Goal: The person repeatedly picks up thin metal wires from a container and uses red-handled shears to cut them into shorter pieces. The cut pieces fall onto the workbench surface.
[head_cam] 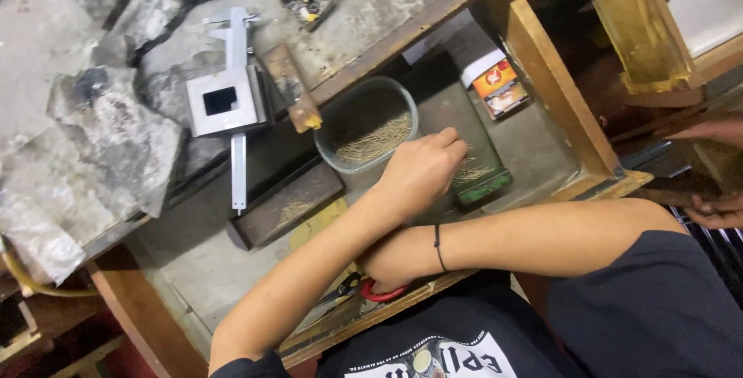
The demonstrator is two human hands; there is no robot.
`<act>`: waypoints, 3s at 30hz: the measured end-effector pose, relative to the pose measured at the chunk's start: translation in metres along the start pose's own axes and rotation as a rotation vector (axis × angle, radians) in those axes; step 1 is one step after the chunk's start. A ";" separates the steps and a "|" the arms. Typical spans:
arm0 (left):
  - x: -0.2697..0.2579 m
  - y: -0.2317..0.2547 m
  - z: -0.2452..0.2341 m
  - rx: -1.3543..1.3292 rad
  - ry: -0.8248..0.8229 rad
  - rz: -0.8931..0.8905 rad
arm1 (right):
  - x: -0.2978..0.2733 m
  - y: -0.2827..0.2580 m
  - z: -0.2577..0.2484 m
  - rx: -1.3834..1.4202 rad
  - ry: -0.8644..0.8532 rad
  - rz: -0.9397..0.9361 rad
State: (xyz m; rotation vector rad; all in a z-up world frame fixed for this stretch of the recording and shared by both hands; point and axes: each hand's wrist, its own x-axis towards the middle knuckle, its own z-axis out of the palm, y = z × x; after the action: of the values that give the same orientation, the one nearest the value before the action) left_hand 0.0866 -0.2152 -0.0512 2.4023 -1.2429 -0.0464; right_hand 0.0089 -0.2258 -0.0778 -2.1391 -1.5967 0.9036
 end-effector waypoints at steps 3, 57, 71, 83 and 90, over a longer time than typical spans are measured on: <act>0.000 -0.014 0.041 0.134 0.008 0.009 | -0.002 0.001 -0.003 0.002 0.010 -0.016; -0.035 -0.086 -0.048 0.006 -0.189 -0.538 | -0.008 -0.003 -0.031 0.007 -0.032 0.070; -0.036 -0.070 -0.052 -0.164 0.027 -0.516 | -0.005 -0.001 -0.021 -0.014 -0.011 0.090; -0.120 -0.025 -0.097 -0.683 0.387 -0.629 | -0.009 0.003 -0.032 -0.066 0.084 -0.093; -0.201 -0.042 -0.093 -0.860 0.595 -0.875 | -0.010 0.025 -0.029 -0.120 0.569 -0.329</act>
State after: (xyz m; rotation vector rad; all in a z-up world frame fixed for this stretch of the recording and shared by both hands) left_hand 0.0196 -0.0022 -0.0163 1.7713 0.1573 -0.0930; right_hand 0.0441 -0.2404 -0.0680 -1.8846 -1.6409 0.0813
